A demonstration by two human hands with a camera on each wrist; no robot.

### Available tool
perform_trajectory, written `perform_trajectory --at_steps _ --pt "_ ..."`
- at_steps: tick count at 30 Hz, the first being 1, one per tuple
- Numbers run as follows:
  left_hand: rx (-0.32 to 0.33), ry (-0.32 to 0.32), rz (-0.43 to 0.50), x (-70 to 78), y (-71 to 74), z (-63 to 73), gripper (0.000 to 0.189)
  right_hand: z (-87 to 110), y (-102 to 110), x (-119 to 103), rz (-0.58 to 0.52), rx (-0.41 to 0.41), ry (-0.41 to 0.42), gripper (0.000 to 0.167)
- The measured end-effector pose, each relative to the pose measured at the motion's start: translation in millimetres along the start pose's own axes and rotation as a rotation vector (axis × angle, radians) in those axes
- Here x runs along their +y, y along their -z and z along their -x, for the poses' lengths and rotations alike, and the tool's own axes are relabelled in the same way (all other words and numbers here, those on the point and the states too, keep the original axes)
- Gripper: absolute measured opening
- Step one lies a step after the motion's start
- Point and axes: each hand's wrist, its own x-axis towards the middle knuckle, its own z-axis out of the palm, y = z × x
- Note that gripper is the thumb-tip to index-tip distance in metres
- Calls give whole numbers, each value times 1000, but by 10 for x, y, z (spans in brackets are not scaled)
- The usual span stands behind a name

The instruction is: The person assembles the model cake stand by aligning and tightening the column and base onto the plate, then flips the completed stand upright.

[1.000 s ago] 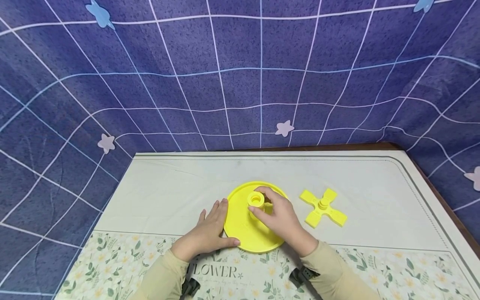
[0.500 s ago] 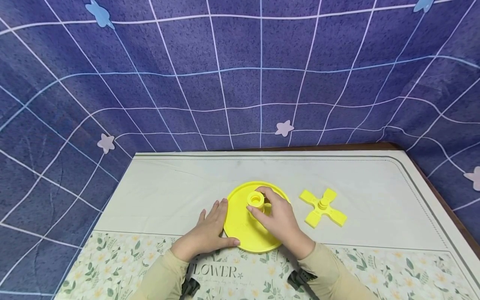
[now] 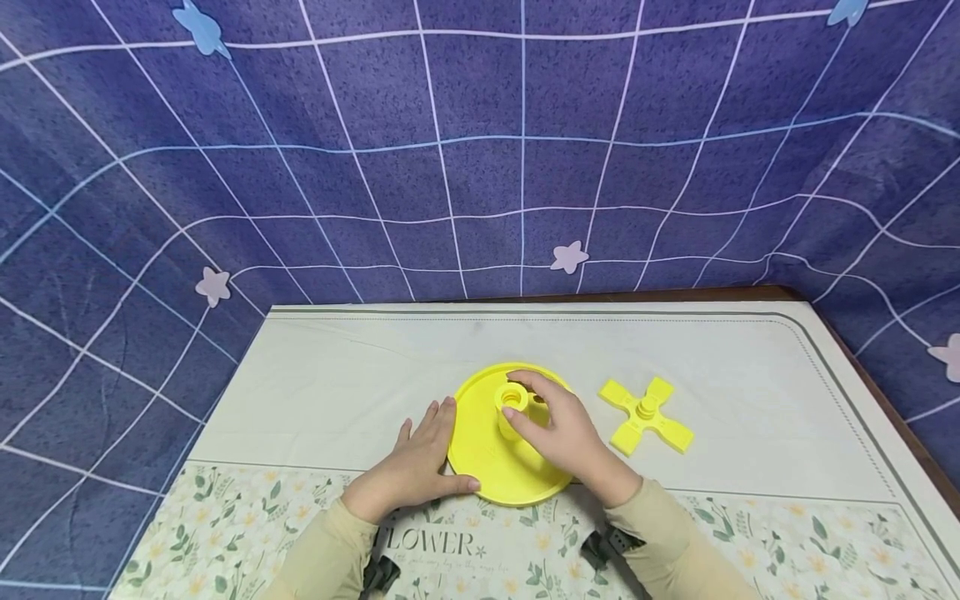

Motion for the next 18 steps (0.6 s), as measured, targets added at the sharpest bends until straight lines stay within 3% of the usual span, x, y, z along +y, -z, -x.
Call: perform_trajectory --at_steps 7,18 --pt "5 -2 -1 -8 -13 -5 120 -16 34 14 -93 -110 10 46" --pt "0 -3 -1 6 6 3 119 -5 25 54 -60 -70 -35 41"
